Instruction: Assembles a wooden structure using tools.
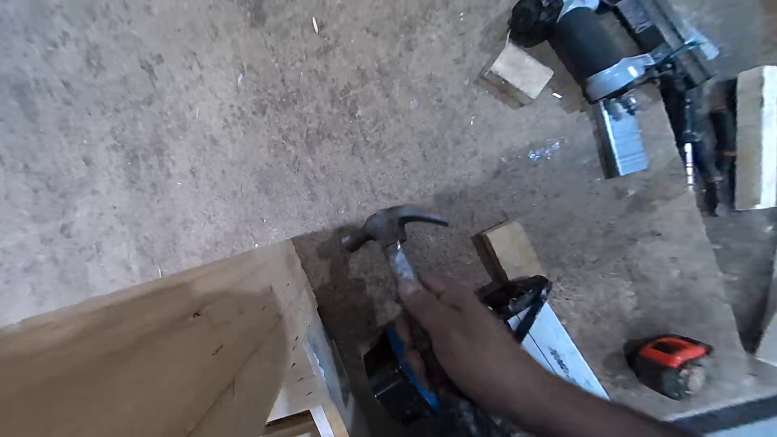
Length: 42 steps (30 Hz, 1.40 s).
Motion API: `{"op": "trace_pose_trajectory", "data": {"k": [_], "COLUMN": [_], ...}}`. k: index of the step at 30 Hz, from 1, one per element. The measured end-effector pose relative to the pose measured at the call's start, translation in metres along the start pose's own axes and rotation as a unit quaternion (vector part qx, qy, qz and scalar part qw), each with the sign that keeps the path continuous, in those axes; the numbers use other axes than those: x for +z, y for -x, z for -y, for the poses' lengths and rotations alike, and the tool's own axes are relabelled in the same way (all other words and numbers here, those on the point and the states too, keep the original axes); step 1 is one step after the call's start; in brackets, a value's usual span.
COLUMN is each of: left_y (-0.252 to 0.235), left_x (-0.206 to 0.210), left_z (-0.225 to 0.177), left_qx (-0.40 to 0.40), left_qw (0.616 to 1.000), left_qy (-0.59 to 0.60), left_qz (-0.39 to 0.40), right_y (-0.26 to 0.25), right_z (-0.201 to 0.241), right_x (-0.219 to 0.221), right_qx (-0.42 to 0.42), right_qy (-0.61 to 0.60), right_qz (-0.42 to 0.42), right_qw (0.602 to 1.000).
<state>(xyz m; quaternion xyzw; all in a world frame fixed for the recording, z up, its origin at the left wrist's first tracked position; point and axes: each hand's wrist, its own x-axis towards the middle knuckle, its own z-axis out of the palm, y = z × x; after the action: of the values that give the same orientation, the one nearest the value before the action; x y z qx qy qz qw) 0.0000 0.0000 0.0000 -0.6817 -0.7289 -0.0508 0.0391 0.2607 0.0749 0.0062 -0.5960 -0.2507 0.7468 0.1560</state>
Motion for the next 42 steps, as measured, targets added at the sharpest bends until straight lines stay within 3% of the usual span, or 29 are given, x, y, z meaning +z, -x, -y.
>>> {"op": "trace_pose_trajectory", "data": {"k": [4, 7, 10, 13, 16, 18, 21, 25, 29, 32, 36, 39, 42], "left_y": [-0.004, 0.004, 0.012, 0.009, 0.004, 0.006, 0.012, 0.012, 0.011, 0.010, 0.007, 0.007, 0.008], "left_x": [-0.001, 0.006, 0.017, 0.025, 0.027, 0.029, 0.007, -0.006, -0.003, 0.002, 0.004, 0.009, 0.013], "left_z": [-0.015, 0.008, 0.040, 0.049, 0.061, 0.070, 0.057, 0.052, 0.057, 0.058, 0.058, 0.060, 0.057], "left_qx": [0.072, 0.150, 0.106, 0.063, 0.068, 0.056, 0.029, 0.015, 0.022, 0.024, 0.026, 0.041, 0.052], "left_qw": [0.991, 0.977, 0.984, 0.987, 0.990, 0.991, 0.997, 0.999, 0.998, 0.997, 0.997, 0.995, 0.992], "left_qy": [-0.034, -0.005, 0.049, 0.021, -0.032, 0.009, 0.041, 0.036, 0.041, 0.038, 0.040, 0.037, 0.034], "left_qz": [-0.107, -0.153, -0.135, -0.144, -0.123, -0.124, -0.062, -0.034, -0.040, -0.058, -0.067, -0.087, -0.110], "right_y": [0.030, 0.059, 0.086, 0.104, 0.082, 0.072, 0.079, 0.055, 0.042, 0.052, 0.040, 0.030, 0.035], "right_z": [-0.033, -0.055, -0.078, -0.121, -0.181, -0.192, -0.184, -0.153, -0.121, -0.105, -0.108, -0.106, -0.095], "right_x": [0.022, 0.013, 0.000, 0.002, 0.009, 0.010, 0.004, -0.028, -0.060, -0.037, 0.009, 0.021, 0.028], "right_qx": [0.001, -0.023, -0.067, -0.084, -0.169, -0.174, -0.188, -0.253, -0.195, -0.168, -0.192, -0.202, -0.271], "right_qy": [0.010, 0.158, 0.250, 0.213, 0.169, 0.200, 0.255, 0.365, 0.348, 0.296, 0.262, 0.223, 0.144], "right_qz": [0.062, 0.052, 0.062, 0.099, 0.109, 0.089, 0.044, -0.065, -0.124, -0.088, -0.029, -0.067, -0.155], "right_qw": [0.998, 0.986, 0.964, 0.968, 0.965, 0.960, 0.947, 0.894, 0.908, 0.936, 0.945, 0.951, 0.939]}}
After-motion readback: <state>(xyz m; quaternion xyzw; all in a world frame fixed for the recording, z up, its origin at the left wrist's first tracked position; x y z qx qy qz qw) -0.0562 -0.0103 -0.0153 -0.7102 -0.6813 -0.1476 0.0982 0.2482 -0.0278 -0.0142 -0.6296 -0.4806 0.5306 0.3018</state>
